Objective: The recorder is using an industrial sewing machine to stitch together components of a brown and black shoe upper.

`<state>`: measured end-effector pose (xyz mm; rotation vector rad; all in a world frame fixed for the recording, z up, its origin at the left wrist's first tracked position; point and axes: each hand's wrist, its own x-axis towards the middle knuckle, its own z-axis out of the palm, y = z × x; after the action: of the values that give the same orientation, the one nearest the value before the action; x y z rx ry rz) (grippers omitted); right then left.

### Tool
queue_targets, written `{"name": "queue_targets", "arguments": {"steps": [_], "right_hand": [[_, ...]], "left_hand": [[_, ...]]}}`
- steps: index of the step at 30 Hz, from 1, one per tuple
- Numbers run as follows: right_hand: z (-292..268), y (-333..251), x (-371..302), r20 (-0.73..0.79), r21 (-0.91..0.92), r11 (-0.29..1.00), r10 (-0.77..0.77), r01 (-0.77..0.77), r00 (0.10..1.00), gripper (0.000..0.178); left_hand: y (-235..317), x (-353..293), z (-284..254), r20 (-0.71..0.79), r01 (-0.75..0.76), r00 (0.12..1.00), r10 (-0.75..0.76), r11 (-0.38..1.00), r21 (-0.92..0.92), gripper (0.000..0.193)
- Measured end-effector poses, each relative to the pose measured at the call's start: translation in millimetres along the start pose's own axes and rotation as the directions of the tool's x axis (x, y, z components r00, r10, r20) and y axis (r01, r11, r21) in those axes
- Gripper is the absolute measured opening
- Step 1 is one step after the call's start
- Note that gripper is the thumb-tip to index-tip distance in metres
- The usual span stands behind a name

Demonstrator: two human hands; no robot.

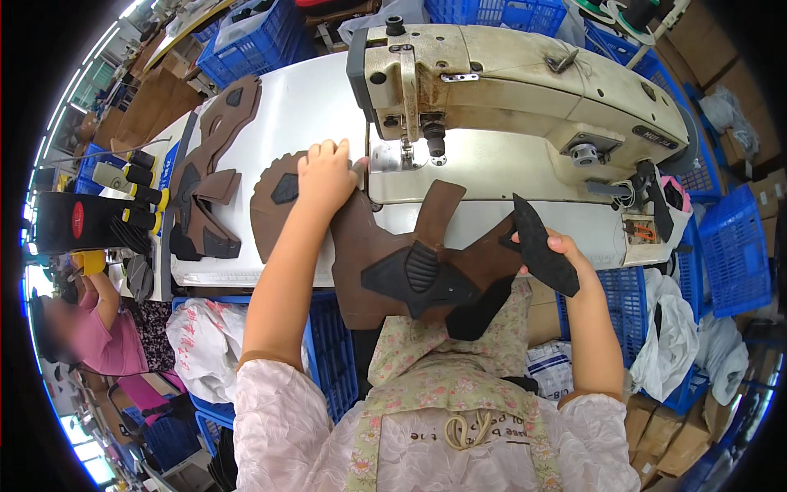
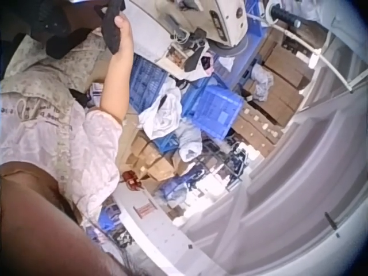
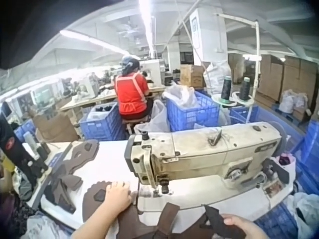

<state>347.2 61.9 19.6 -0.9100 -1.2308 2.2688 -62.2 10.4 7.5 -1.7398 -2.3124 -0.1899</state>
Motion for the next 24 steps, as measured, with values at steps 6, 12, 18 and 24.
{"name": "queue_targets", "arguments": {"steps": [6,12,18,24], "right_hand": [[-16,11,-3,-0.03,0.107,0.994,0.01,-0.006,1.0,0.07],[-13,10,-6,-0.027,0.108,0.994,0.003,0.0,1.0,0.068],[-27,11,-20,-0.043,0.086,0.995,-0.046,0.05,0.998,0.068],[-40,15,-34,-0.137,0.126,0.989,-0.055,0.073,0.989,0.069]], "left_hand": [[-21,-46,-42,0.241,-0.145,0.95,0.2,0.963,-0.229,0.071],[-16,-69,-69,0.53,-0.175,0.787,0.315,0.939,-0.297,0.102],[4,-70,-62,0.362,-0.448,0.793,0.49,0.872,-0.197,0.097],[22,-65,-77,0.347,-0.521,0.748,0.565,0.825,-0.22,0.09]]}}
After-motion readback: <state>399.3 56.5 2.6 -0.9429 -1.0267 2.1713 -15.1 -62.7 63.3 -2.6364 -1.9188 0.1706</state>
